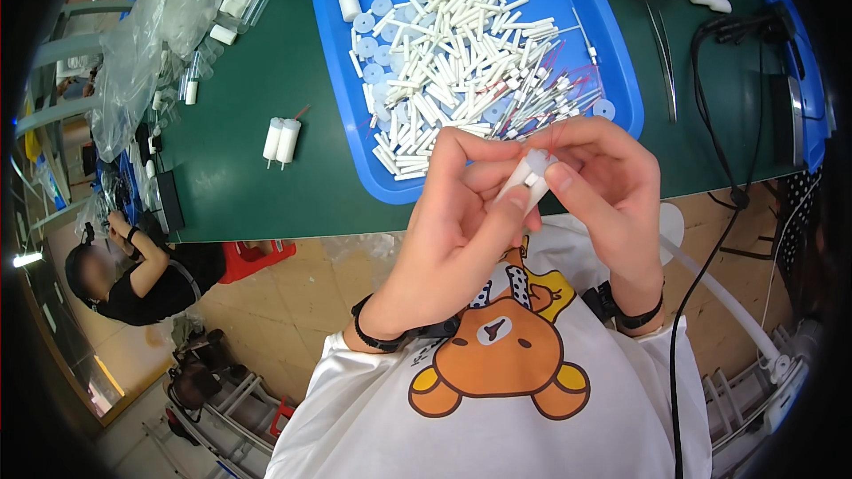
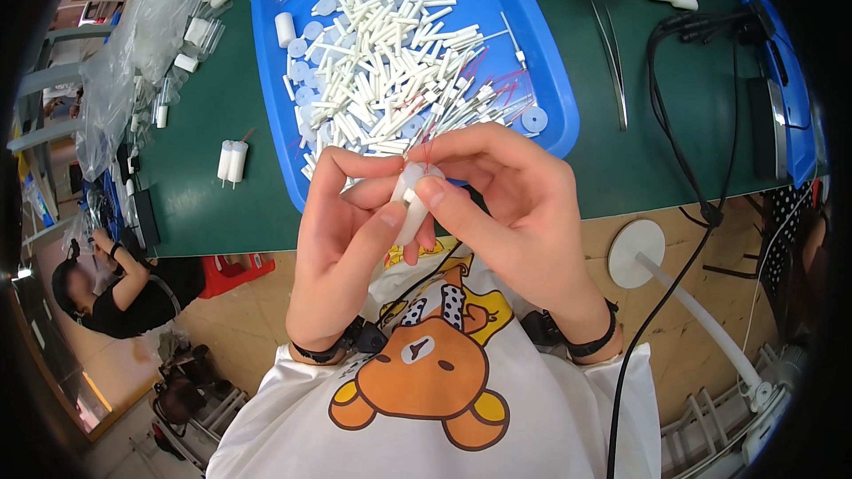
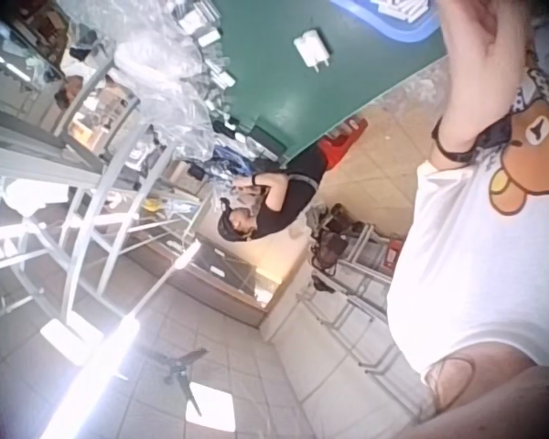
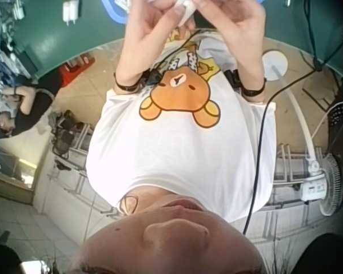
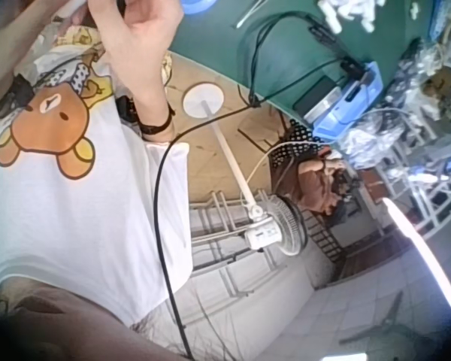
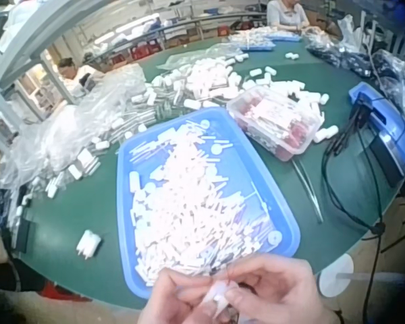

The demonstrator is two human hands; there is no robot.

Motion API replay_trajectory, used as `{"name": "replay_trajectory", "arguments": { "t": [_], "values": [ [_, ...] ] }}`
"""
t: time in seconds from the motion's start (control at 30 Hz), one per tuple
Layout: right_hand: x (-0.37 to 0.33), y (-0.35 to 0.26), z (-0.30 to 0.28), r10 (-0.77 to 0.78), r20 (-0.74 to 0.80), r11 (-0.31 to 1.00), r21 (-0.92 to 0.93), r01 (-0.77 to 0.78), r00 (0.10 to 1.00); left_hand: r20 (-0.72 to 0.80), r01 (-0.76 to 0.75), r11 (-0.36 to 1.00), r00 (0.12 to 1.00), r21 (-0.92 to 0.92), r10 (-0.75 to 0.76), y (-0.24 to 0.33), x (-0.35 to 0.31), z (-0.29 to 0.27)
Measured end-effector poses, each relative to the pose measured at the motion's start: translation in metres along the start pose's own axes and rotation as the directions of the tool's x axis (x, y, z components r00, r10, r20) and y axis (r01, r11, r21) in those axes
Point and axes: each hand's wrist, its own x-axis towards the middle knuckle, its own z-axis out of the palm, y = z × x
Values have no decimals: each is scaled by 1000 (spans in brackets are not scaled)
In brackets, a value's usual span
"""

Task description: The person is assembling small white electronic or plastic components, inserting thin wires into cylinders and caps.

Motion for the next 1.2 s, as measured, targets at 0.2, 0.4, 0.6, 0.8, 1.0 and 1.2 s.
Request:
{"name": "replay_trajectory", "arguments": {
  "t": [0.2,0.4,0.6,0.8,1.0,1.2],
  "values": [
    [-8,5,-7,-50,7,999,-21,50,999,65,-46,997,997,65,42,-9,-4,-1],
    [-19,4,-10,108,173,993,-61,-98,979,176,-77,995,980,-67,87,-20,-5,1],
    [-22,6,-11,2,-25,998,-57,-3,1000,75,-154,939,988,307,138,-18,0,-8],
    [-22,-3,-31,-136,-251,991,-52,127,958,-114,-124,494,898,861,425,-14,20,-26],
    [-24,-3,-42,-132,-255,990,6,138,958,-76,-56,232,850,971,522,-20,35,-26],
    [-26,-5,-45,-128,-286,991,5,135,950,-80,-28,224,884,974,460,-19,38,-27]
  ]
}}
